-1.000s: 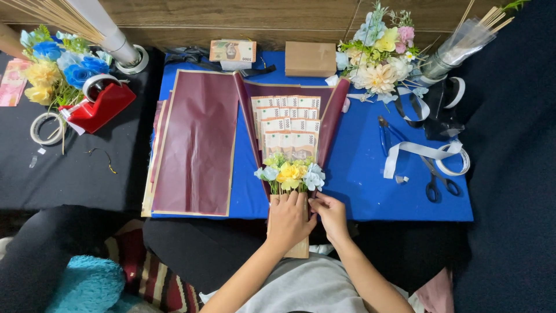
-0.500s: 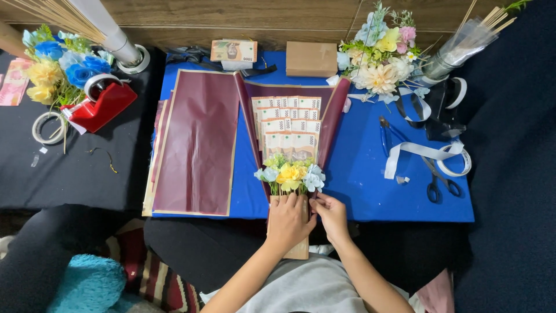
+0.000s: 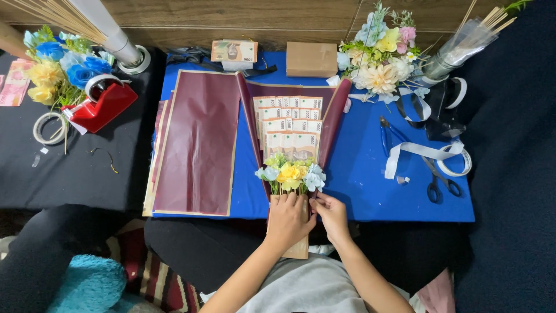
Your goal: Wrapping a bouquet composed of banknotes and artificial flowers using decorative paper and tape.
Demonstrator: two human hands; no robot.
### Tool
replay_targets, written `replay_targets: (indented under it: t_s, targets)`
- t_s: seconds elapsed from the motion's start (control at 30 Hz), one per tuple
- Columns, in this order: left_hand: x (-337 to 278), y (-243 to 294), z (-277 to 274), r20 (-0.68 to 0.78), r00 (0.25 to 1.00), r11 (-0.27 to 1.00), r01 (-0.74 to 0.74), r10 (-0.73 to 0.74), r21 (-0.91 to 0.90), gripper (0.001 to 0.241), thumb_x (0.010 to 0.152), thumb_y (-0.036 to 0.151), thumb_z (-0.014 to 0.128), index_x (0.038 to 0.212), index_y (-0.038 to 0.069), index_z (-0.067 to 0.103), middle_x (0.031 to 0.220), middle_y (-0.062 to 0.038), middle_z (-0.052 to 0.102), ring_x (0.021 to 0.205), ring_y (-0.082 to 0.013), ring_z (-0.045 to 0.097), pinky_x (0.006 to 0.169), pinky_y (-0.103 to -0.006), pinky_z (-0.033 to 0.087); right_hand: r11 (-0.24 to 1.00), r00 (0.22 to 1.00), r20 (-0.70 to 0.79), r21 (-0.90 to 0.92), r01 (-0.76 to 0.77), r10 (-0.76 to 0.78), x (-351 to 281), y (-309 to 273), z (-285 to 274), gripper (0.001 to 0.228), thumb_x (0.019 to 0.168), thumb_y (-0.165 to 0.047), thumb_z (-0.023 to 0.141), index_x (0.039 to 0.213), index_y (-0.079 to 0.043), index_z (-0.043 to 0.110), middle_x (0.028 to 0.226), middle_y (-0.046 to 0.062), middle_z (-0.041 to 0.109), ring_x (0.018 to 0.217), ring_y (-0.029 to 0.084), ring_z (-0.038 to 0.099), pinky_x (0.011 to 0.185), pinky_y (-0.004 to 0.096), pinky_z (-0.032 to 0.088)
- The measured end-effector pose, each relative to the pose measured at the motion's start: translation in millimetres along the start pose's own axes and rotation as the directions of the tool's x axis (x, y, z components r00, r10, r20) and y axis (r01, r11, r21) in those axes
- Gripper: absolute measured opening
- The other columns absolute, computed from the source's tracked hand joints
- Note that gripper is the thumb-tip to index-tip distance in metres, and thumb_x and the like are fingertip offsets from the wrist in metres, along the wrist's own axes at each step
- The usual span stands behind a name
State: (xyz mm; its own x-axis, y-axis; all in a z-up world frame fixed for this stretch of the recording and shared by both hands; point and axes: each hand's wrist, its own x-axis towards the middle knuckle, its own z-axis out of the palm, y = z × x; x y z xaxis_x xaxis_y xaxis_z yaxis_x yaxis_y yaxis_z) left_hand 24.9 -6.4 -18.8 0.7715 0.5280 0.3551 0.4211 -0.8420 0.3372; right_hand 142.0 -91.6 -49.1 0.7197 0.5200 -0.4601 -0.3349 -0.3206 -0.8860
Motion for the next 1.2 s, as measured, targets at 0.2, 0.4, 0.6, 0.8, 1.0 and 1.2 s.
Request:
replay_targets:
  t_s: [0.2,0.4,0.6,0.8,1.0,1.2]
  targets:
    - [1,2,0,-0.003,1.0,1.0,0.008,-0.008,0.005,0.046,0.068,0.041,0.075,0.103,0.013,0.069,0.085,-0.002,0.051,0.08,-0.0276,0.058,0.067,-0.038,0.04,1.0,1.0,0.001,0.008,-0.004,0.004,-3,-5,1,0.048,0.087,-0.006,0.082,0.13,0.009,0.067,0.096,0.018,0.079,0.079,0.017,0.071,0.08,0.032,0.059]
    - [5,6,1,-0.017,1.0,0.998,0.024,-0.023,0.062,0.048,0.061,0.047,0.076,0.096,0.016,0.064,0.084,-0.003,0.052,0.081,-0.0279,0.06,0.069,-0.0397,0.042,1.0,1.0,-0.008,-0.005,0.0,0.0,4,6,-1,0.047,0.086,-0.008,0.083,0.129,0.006,0.068,0.094,0.017,0.078,0.075,0.017,0.071,0.078,0.032,0.06]
    - [4,5,-1,0.021,0.999,0.997,0.031,-0.033,0.077,0.041,0.063,0.042,0.073,0.093,0.016,0.062,0.084,-0.002,0.052,0.081,-0.0285,0.061,0.07,-0.0396,0.042,1.0,1.0,-0.001,-0.01,0.002,-0.002,2,1,0,0.046,0.086,-0.006,0.082,0.128,0.006,0.069,0.092,0.015,0.079,0.075,0.016,0.073,0.078,0.031,0.06]
    - [3,2,-1,0.058,0.998,0.998,0.03,-0.033,0.05,0.04,0.063,0.037,0.072,0.096,0.016,0.064,0.085,-0.001,0.053,0.082,-0.0281,0.062,0.071,-0.0393,0.044,1.0,1.0,0.008,0.011,-0.003,0.003,0,-4,4,0.045,0.086,-0.004,0.081,0.128,0.008,0.069,0.094,0.018,0.079,0.081,0.017,0.072,0.081,0.033,0.06]
    - [4,3,-3,0.03,0.999,0.998,0.029,-0.031,0.05,0.034,0.067,0.033,0.067,0.096,0.017,0.064,0.082,-0.001,0.051,0.078,-0.0273,0.062,0.07,-0.0382,0.044,1.0,1.0,0.008,-0.022,0.001,-0.001,1,-4,2,0.044,0.085,-0.006,0.082,0.127,0.004,0.071,0.095,0.015,0.08,0.085,0.015,0.072,0.083,0.033,0.06]
    - [4,1,1,0.003,1.0,0.998,0.03,-0.03,0.056,0.029,0.07,0.034,0.068,0.094,0.018,0.063,0.081,0.0,0.05,0.074,-0.0261,0.061,0.067,-0.038,0.044,0.997,1.0,0.01,-0.073,0.008,-0.007,5,1,-1,0.039,0.086,-0.011,0.084,0.122,0.0,0.075,0.095,0.013,0.081,0.087,0.013,0.07,0.086,0.033,0.059]
